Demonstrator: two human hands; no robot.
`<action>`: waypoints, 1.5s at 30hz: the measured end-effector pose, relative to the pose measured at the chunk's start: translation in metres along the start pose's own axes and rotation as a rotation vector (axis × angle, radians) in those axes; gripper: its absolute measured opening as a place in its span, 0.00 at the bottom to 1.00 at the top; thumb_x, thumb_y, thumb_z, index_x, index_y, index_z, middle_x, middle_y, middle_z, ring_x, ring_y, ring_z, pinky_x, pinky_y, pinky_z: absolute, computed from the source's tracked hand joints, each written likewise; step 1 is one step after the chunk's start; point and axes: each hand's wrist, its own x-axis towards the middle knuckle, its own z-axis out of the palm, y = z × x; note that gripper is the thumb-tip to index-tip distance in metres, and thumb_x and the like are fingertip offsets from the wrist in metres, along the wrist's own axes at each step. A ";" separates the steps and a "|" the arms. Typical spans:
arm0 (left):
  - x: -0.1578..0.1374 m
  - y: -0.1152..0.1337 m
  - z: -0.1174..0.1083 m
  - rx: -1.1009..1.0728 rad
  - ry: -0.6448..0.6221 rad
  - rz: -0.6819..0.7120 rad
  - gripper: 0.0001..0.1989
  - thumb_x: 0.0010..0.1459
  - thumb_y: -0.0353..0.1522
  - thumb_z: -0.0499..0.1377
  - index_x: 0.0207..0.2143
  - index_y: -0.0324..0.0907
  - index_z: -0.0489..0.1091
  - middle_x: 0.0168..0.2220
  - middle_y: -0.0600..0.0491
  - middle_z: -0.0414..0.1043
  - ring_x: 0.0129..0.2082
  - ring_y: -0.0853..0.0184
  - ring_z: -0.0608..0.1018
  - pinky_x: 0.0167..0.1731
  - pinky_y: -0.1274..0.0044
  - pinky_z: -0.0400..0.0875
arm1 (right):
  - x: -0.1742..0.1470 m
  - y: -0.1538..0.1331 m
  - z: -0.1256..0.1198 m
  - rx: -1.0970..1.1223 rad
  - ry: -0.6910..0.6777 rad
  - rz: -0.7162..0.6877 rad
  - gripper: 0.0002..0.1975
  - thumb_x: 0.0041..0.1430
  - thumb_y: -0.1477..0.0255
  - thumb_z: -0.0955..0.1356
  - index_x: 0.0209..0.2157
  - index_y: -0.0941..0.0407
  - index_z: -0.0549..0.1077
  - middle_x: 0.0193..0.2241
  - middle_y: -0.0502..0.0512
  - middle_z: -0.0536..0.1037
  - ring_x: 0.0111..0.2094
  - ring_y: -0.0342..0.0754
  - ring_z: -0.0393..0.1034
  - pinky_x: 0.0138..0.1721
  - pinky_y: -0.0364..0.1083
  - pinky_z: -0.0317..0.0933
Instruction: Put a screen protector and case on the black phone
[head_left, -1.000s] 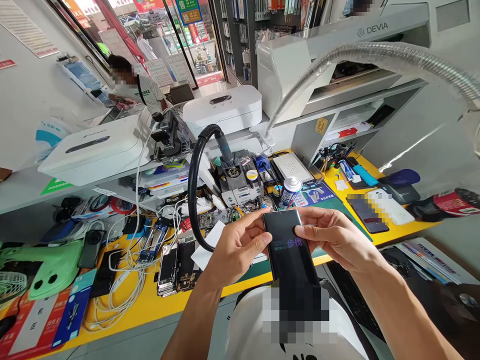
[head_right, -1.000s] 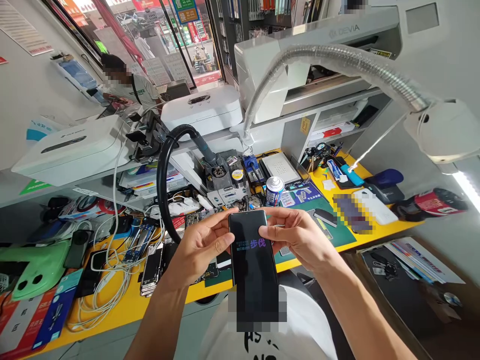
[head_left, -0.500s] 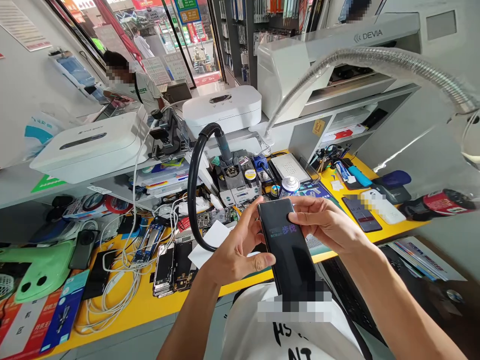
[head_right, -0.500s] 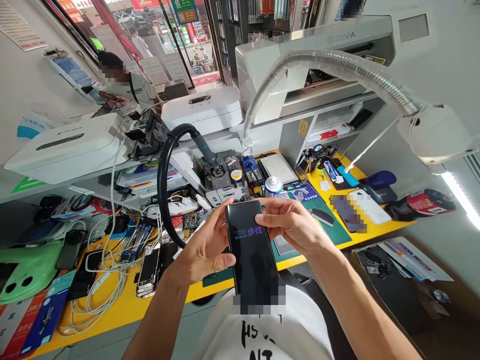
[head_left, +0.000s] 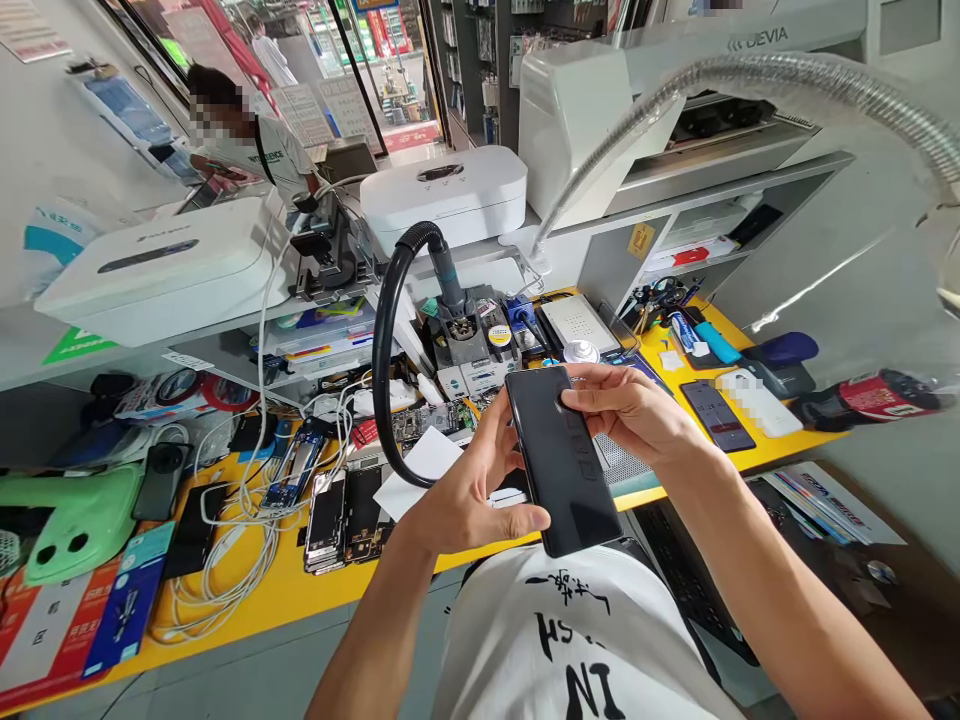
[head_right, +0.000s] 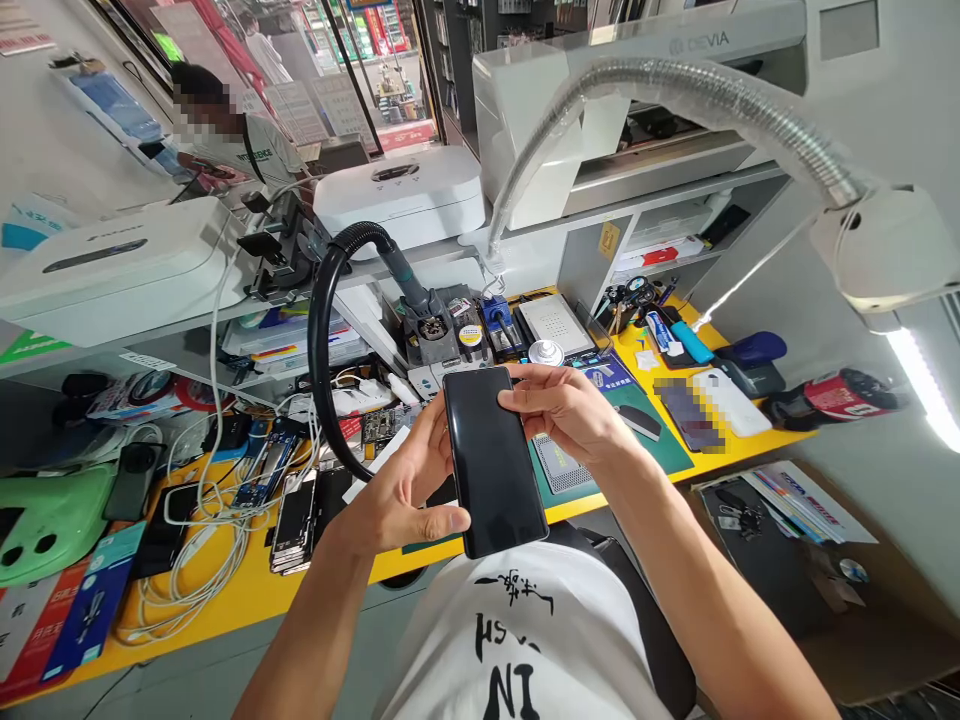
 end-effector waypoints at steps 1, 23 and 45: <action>-0.001 -0.001 0.000 0.007 -0.001 -0.005 0.57 0.52 0.40 0.73 0.75 0.54 0.42 0.72 0.44 0.53 0.67 0.47 0.65 0.62 0.60 0.66 | 0.001 0.001 0.000 0.001 0.008 -0.002 0.26 0.37 0.70 0.84 0.41 0.58 0.81 0.29 0.51 0.83 0.27 0.45 0.78 0.27 0.43 0.75; -0.008 -0.091 0.055 -0.894 0.141 -0.192 0.28 0.65 0.50 0.60 0.61 0.45 0.70 0.62 0.42 0.73 0.59 0.44 0.77 0.65 0.49 0.62 | 0.012 0.043 -0.036 0.123 -0.073 0.050 0.21 0.46 0.71 0.82 0.44 0.57 0.82 0.32 0.52 0.85 0.28 0.43 0.79 0.26 0.38 0.73; 0.032 -0.181 0.041 -0.337 0.468 0.198 0.26 0.53 0.42 0.72 0.54 0.48 0.75 0.55 0.46 0.78 0.54 0.49 0.79 0.56 0.59 0.74 | 0.007 0.114 -0.126 -0.999 -0.410 -1.044 0.14 0.64 0.76 0.72 0.50 0.47 0.80 0.43 0.52 0.85 0.42 0.46 0.82 0.44 0.38 0.76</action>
